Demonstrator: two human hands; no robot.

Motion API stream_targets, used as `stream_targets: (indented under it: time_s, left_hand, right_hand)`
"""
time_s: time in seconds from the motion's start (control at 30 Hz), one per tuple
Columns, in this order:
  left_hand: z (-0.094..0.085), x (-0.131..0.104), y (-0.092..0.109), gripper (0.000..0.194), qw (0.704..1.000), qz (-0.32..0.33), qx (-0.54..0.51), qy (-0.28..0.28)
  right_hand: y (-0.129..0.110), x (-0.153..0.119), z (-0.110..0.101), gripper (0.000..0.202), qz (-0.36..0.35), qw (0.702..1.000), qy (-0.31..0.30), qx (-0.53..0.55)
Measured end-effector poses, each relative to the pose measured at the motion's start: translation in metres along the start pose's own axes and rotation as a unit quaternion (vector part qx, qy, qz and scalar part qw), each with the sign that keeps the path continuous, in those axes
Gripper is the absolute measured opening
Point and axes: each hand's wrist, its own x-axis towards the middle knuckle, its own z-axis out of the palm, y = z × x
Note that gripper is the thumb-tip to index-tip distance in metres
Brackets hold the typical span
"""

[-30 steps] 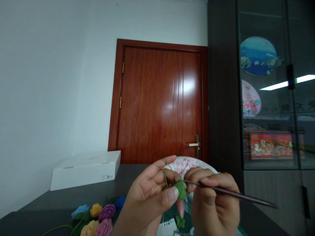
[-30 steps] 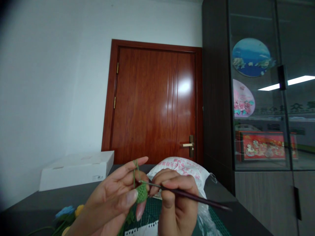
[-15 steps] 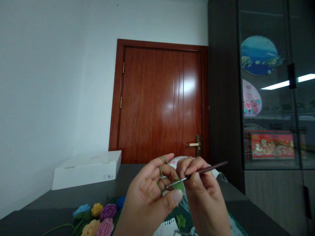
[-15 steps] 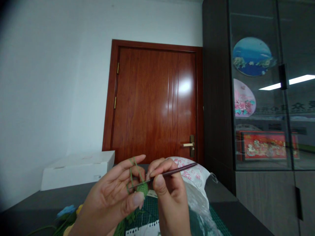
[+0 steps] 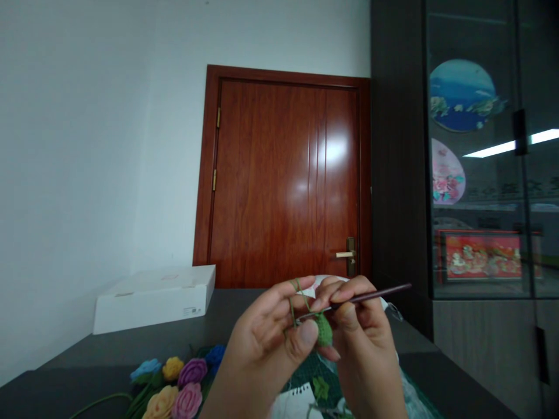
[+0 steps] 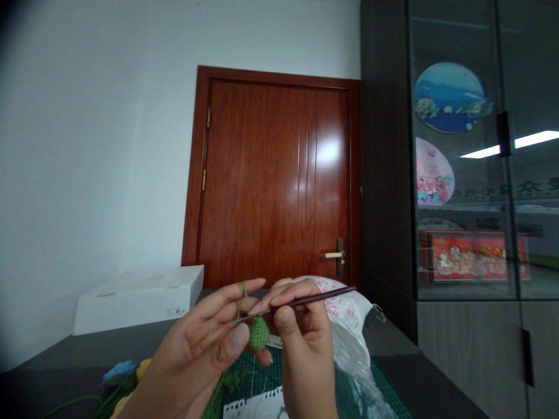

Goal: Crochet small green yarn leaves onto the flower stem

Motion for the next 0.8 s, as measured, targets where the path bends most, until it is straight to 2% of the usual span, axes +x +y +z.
stream_targets:
  time_s: [0.17,0.3,0.4,0.5,0.63,0.8]
  left_hand:
    - [-0.0060,0.0025,0.0035,0.038,0.999,-0.010,-0.030,-0.024]
    - [-0.0043,0.0028,0.0014,0.042,0.999,-0.004,-0.036,0.001]
    - [-0.0013,0.0020,0.0001,0.047,0.999,0.003,-0.032,0.044]
    - [0.0003,0.0010,0.0005,0.051,0.998,0.012,-0.014,0.065]
    - [0.0006,0.0000,0.0025,0.052,0.997,0.008,-0.003,0.071]
    - [0.0015,-0.0009,0.0044,0.049,0.998,0.001,-0.014,0.054]
  right_hand:
    - [-0.0027,0.0015,0.0014,0.014,0.019,0.999,0.001,0.026]
    - [-0.0020,0.0009,0.0011,0.011,0.027,0.999,-0.002,0.032]
    - [-0.0008,0.0003,0.0002,0.010,0.002,1.000,0.002,0.012]
    - [-0.0011,0.0005,-0.0003,0.009,-0.025,1.000,0.003,-0.005]
    - [-0.0043,0.0023,-0.0011,0.010,-0.027,1.000,0.002,-0.007]
    - [-0.0095,0.0061,-0.0059,0.012,-0.010,0.999,-0.034,0.017]
